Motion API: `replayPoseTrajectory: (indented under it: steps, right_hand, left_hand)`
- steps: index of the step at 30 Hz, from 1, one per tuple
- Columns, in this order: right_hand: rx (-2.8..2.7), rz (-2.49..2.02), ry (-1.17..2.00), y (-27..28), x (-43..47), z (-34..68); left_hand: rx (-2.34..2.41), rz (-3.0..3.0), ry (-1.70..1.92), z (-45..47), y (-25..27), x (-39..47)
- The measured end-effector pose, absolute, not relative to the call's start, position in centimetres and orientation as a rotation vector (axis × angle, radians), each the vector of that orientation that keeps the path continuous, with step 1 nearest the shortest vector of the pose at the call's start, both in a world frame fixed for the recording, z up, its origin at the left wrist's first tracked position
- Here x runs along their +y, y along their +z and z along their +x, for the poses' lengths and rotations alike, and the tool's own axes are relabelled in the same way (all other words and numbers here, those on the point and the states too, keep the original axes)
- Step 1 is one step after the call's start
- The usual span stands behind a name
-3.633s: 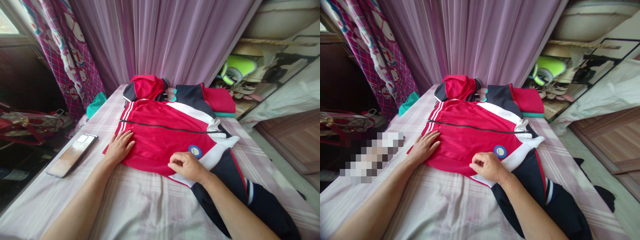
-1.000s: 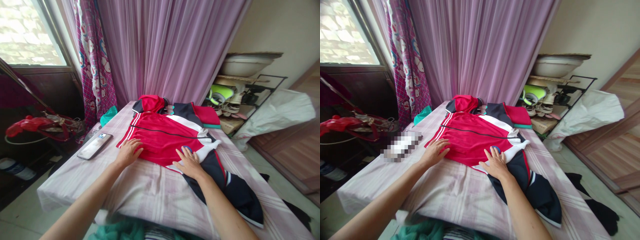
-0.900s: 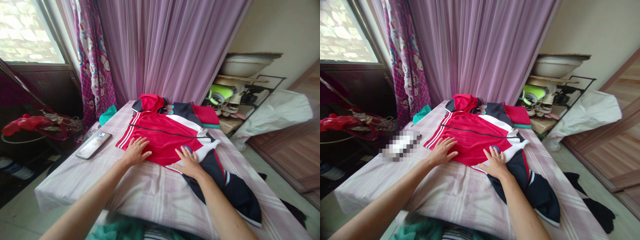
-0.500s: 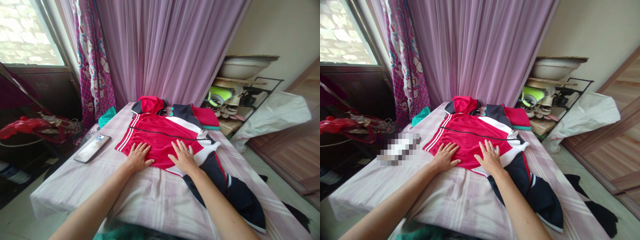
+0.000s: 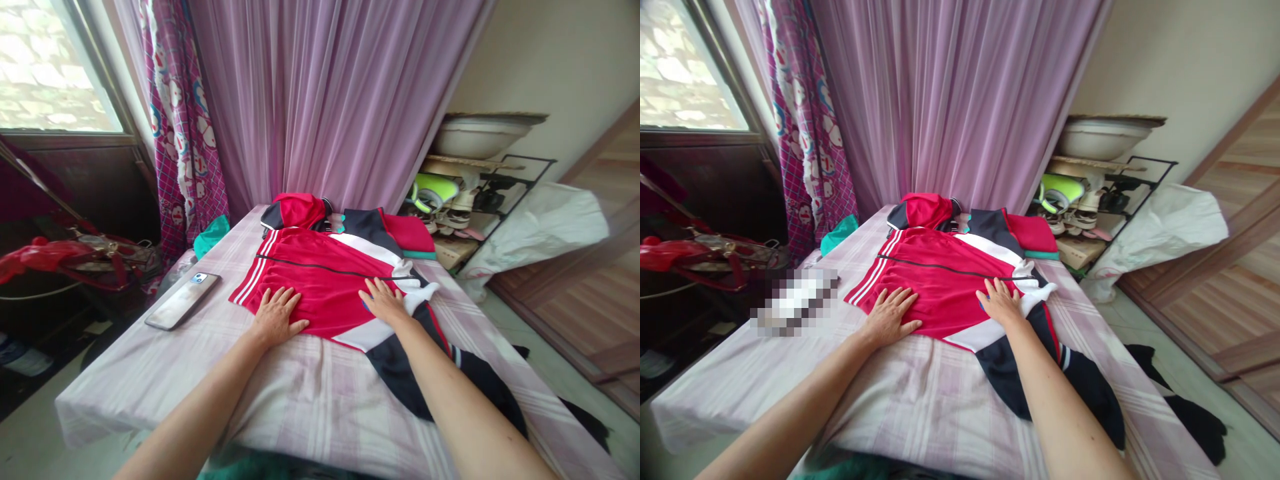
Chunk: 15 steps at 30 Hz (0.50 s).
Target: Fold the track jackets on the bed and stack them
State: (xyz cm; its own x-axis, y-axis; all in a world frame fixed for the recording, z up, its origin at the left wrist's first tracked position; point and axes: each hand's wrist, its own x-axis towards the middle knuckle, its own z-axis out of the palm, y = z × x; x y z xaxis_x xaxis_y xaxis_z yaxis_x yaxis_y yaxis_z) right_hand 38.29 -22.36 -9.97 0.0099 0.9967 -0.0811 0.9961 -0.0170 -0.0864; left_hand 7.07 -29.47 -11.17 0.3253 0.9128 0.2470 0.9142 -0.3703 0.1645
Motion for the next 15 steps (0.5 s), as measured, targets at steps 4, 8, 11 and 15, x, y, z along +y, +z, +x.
replayPoseTrajectory:
  steps: [4,8,11,15]
  right_hand:
    - [-2.096,-2.313,0.084,-9.9,-22.2,40.7]
    - [-2.149,-2.346,0.156,-10.1,-22.3,41.7]
    - [-2.130,-2.336,0.137,-10.3,-22.3,41.6]
    - [-2.120,-2.334,0.114,-10.3,-22.5,41.3]
  left_hand:
    - [-1.755,-2.547,-0.490,7.1,-11.2,-29.4]
    - [-1.746,-2.548,-0.496,7.0,-11.1,-29.4]
    - [-1.752,-2.542,-0.484,6.9,-11.0,-29.5]
    - [-1.737,-2.532,-0.523,6.9,-10.9,-29.6]
